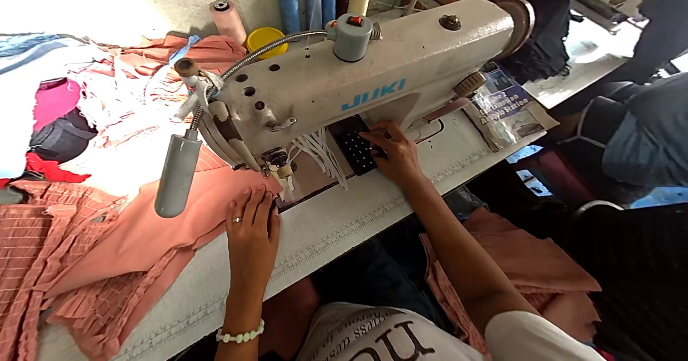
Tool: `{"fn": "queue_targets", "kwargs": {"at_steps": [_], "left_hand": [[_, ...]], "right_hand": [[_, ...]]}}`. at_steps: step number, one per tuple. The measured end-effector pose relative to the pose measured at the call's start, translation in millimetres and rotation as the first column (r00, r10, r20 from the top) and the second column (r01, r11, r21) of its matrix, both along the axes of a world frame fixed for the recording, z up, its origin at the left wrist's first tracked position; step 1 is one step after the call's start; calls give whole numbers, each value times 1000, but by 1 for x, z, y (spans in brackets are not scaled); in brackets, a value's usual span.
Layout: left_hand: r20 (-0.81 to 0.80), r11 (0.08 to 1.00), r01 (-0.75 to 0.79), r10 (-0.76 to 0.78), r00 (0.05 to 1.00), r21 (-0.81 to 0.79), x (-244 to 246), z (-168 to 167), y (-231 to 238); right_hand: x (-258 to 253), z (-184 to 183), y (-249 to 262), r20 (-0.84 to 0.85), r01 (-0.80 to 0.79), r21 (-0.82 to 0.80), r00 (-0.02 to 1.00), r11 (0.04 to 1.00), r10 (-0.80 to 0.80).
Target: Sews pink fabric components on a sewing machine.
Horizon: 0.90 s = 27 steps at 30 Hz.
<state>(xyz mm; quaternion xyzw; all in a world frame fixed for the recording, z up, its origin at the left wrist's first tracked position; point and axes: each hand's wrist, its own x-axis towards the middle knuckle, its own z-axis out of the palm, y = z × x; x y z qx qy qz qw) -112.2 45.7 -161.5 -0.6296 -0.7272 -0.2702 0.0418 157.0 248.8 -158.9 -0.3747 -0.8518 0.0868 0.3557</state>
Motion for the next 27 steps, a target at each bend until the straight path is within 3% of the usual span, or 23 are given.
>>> {"fn": "queue_targets", "kwargs": {"at_steps": [7, 15, 27], "left_hand": [[-6, 1000, -3, 3, 1000, 5, 0, 0, 0], [-5, 1000, 2, -2, 1000, 9, 0, 0, 0], [-6, 1000, 5, -5, 1000, 10, 0, 1, 1]], "right_hand": [[-2, 1, -1, 84, 17, -44, 996, 999, -13], [4, 1, -2, -47, -35, 12, 998, 999, 36], [2, -3, 0, 9, -115, 11, 993, 993, 114]]}}
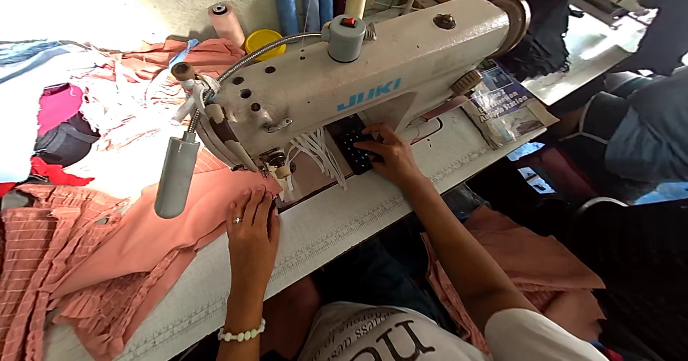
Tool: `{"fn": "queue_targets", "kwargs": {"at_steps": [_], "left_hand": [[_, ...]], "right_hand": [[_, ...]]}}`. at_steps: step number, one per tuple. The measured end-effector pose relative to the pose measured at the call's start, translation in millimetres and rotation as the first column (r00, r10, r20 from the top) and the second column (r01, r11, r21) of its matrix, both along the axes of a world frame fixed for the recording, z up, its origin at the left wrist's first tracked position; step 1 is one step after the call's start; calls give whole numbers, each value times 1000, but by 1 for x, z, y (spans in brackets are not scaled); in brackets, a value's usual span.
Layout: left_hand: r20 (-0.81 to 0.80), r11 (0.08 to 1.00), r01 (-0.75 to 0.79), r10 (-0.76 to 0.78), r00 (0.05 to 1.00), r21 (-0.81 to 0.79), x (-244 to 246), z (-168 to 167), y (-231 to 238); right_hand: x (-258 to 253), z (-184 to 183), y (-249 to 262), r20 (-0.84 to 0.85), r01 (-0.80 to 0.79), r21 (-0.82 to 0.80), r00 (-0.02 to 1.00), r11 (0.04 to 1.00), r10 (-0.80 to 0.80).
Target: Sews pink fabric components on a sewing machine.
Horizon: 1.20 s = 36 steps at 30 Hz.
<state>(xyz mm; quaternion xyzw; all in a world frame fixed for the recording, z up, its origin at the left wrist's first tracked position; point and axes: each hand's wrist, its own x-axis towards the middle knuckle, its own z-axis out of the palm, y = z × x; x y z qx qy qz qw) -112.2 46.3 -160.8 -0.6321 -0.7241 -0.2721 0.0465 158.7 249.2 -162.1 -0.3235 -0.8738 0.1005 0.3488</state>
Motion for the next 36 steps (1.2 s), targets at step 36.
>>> {"fn": "queue_targets", "kwargs": {"at_steps": [36], "left_hand": [[-1, 1000, -4, 4, 1000, 1, 0, -1, 0]], "right_hand": [[13, 4, -10, -94, 178, -70, 979, 982, -184]]}}
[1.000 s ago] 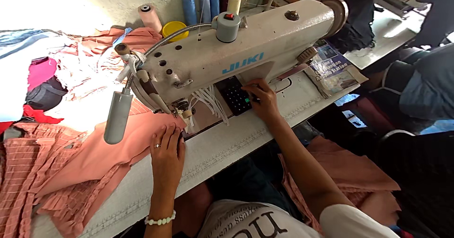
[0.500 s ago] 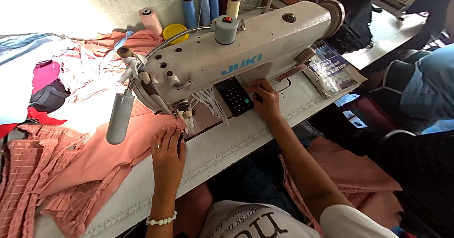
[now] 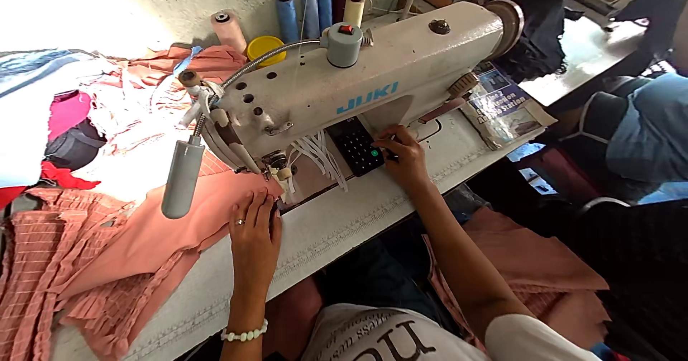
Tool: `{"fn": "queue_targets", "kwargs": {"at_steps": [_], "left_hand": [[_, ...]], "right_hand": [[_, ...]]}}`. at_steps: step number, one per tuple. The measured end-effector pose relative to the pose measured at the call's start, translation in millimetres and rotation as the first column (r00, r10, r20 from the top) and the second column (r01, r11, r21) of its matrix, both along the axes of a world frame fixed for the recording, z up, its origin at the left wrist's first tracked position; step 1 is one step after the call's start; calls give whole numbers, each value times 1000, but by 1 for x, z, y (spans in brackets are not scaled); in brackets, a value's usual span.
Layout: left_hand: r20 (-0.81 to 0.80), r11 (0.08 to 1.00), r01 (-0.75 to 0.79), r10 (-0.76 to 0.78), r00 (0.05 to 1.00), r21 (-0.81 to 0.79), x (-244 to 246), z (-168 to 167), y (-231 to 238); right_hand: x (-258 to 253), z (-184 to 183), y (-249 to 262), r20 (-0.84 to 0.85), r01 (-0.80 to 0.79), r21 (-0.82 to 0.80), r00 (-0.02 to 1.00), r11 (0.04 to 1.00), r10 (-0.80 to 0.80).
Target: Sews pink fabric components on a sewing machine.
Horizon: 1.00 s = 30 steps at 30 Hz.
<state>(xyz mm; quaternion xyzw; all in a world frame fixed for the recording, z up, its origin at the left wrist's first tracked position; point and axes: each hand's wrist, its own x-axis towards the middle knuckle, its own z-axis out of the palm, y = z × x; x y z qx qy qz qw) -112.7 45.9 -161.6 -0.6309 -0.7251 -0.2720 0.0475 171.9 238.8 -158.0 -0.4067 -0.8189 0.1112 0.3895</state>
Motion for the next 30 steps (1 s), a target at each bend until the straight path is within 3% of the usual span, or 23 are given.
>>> {"fn": "queue_targets", "kwargs": {"at_steps": [6, 14, 18, 30], "left_hand": [[3, 1000, 0, 0, 1000, -2, 0, 0, 0], [-10, 1000, 1, -1, 1000, -6, 1, 1, 0], [-13, 1000, 2, -2, 1000, 0, 1, 2, 0], [-4, 1000, 4, -4, 1000, 11, 1, 1, 0]], "right_hand": [[-1, -1, 1, 13, 11, 2, 1000, 1000, -11], [-11, -1, 1, 204, 52, -27, 978, 998, -45], [-10, 0, 1, 171, 49, -42, 984, 998, -42], [-6, -3, 0, 79, -214, 46, 974, 976, 210]]}}
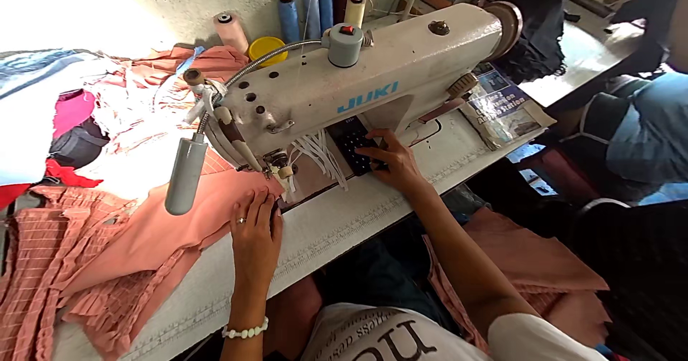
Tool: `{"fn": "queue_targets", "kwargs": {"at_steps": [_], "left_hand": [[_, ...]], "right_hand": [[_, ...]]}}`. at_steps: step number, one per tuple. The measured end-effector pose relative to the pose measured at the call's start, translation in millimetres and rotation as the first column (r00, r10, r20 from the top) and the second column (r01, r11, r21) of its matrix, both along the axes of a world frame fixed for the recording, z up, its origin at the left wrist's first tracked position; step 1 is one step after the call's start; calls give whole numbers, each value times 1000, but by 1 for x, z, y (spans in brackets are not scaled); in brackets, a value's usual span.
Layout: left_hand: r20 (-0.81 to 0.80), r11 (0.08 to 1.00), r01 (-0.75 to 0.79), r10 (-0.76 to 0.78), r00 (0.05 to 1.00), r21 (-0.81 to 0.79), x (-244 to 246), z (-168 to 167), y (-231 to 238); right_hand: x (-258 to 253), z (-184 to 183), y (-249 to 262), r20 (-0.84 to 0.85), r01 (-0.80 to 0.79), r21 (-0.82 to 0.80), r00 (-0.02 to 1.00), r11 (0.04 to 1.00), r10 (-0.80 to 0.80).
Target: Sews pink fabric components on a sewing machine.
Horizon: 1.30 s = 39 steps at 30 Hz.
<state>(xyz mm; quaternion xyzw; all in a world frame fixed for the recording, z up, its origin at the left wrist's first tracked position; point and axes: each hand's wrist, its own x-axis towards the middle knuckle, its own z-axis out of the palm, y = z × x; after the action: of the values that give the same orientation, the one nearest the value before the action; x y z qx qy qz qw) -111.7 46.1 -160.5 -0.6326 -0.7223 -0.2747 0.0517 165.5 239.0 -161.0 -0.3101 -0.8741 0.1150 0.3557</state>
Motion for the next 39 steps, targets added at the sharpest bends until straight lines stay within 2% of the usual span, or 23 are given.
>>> {"fn": "queue_targets", "kwargs": {"at_steps": [5, 12, 22, 39], "left_hand": [[5, 1000, 7, -7, 1000, -5, 0, 0, 0], [-4, 1000, 9, -9, 1000, -8, 0, 0, 0], [2, 1000, -1, 1, 1000, -15, 0, 1, 0], [-40, 1000, -13, 12, 999, -13, 1, 1, 0]], "right_hand": [[-1, 0, 0, 42, -45, -6, 998, 999, 45], [-4, 3, -2, 73, 89, -31, 994, 996, -87], [3, 3, 1, -77, 242, -59, 966, 968, -246], [3, 0, 3, -117, 251, -33, 960, 967, -253]]}}
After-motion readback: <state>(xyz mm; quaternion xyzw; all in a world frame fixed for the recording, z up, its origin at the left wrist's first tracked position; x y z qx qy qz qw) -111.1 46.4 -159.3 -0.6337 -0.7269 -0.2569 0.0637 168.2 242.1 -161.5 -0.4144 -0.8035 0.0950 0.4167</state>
